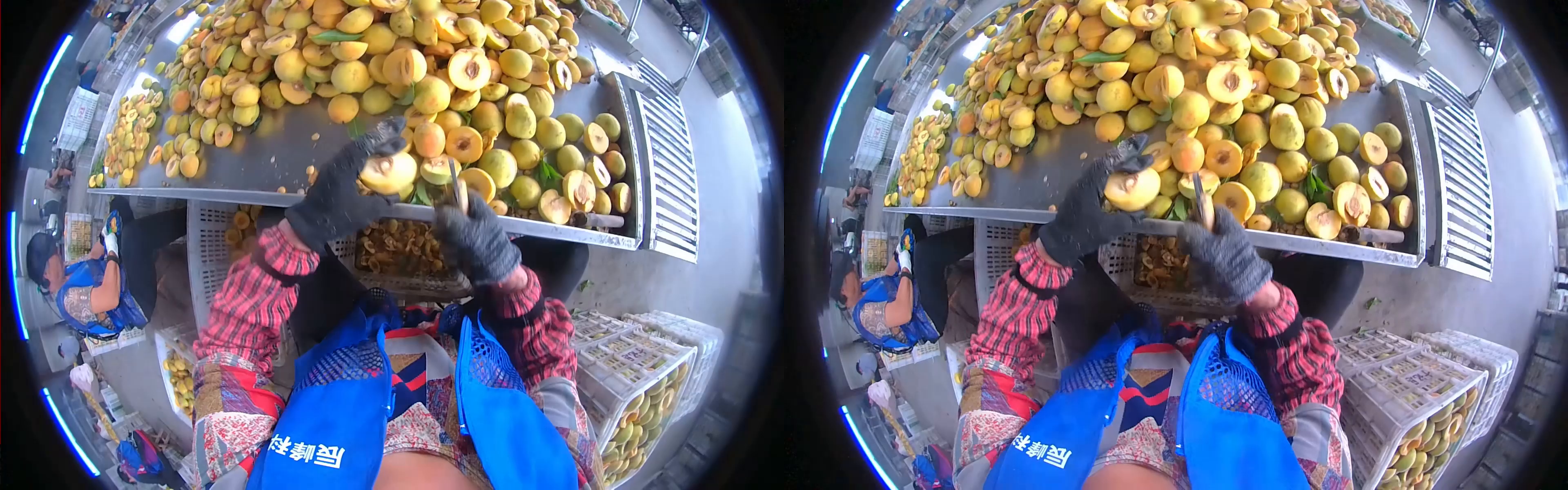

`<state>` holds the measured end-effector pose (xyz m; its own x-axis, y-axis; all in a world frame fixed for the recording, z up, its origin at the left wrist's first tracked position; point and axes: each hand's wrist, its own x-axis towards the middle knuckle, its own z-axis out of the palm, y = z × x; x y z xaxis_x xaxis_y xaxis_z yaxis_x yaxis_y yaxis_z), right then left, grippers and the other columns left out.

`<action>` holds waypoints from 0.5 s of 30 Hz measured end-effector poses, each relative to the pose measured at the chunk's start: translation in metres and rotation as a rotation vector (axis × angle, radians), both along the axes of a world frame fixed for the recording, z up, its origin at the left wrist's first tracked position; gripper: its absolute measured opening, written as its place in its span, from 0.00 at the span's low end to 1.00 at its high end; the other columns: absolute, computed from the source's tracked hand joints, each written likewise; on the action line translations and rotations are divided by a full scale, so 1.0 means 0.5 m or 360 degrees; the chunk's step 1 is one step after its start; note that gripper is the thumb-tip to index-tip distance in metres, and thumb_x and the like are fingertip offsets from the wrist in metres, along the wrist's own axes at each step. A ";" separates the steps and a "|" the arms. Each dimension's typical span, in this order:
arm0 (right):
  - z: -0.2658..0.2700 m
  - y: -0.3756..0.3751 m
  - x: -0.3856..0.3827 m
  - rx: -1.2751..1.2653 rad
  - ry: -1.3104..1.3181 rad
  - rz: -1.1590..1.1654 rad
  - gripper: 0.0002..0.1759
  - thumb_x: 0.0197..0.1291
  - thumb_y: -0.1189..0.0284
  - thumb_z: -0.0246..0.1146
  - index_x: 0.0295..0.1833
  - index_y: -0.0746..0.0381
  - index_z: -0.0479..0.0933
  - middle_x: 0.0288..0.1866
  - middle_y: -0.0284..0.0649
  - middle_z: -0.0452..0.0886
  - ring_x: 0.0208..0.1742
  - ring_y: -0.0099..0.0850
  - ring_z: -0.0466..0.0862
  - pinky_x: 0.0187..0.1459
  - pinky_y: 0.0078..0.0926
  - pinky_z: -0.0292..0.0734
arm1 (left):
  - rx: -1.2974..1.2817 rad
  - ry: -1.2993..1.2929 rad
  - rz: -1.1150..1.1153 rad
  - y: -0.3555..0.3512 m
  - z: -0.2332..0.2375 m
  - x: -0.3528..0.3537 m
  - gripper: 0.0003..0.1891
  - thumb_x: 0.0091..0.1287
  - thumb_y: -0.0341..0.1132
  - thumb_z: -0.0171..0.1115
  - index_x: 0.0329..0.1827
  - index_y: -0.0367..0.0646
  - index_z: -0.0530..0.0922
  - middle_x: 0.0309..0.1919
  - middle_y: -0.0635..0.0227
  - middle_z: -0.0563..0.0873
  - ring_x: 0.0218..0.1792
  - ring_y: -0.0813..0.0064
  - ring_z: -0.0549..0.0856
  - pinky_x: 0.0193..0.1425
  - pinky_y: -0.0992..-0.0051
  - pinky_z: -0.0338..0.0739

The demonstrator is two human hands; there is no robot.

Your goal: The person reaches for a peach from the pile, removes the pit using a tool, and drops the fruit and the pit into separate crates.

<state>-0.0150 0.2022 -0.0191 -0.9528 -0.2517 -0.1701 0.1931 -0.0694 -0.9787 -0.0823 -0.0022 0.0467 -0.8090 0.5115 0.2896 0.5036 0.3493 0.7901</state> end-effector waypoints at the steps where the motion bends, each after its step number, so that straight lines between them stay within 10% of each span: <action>1: 0.034 -0.004 -0.019 -0.0337 0.0005 0.0288 0.13 0.54 0.62 0.60 0.38 0.59 0.68 0.23 0.28 0.70 0.16 0.17 0.68 0.14 0.13 0.62 | 0.0156 0.0081 0.0009 0.013 0.001 0.022 0.35 0.46 0.25 0.66 0.60 0.39 0.64 0.56 0.57 0.72 0.53 0.65 0.75 0.57 0.70 0.69; 10: 0.112 -0.058 0.027 -0.0947 -0.0600 -0.0222 0.21 0.52 0.64 0.62 0.50 0.59 0.68 0.33 0.33 0.76 0.21 0.19 0.72 0.16 0.12 0.66 | 0.0427 -0.0059 -0.0022 0.028 -0.008 0.108 0.36 0.50 0.24 0.63 0.64 0.37 0.59 0.61 0.56 0.67 0.62 0.65 0.67 0.64 0.71 0.60; 12: 0.105 -0.074 0.030 -0.1065 -0.0543 -0.0232 0.21 0.52 0.64 0.62 0.50 0.59 0.68 0.34 0.33 0.76 0.22 0.19 0.73 0.17 0.12 0.67 | 0.1455 -0.1021 -0.0024 0.036 0.001 0.137 0.31 0.57 0.30 0.59 0.65 0.38 0.59 0.59 0.60 0.68 0.59 0.70 0.69 0.62 0.73 0.62; 15: 0.067 -0.122 0.022 -0.1131 -0.0278 -0.0365 0.22 0.53 0.65 0.62 0.52 0.60 0.66 0.35 0.33 0.75 0.26 0.22 0.75 0.21 0.16 0.72 | 0.1618 -0.1140 0.0238 0.054 -0.022 0.152 0.24 0.63 0.35 0.53 0.62 0.38 0.63 0.53 0.65 0.73 0.52 0.75 0.72 0.58 0.74 0.65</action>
<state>-0.0041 0.1414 0.0144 -0.9684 -0.1563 -0.1941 0.2458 -0.7277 -0.6404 -0.0065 0.0247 0.0356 -0.9785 0.2042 -0.0295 -0.1419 -0.5621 0.8148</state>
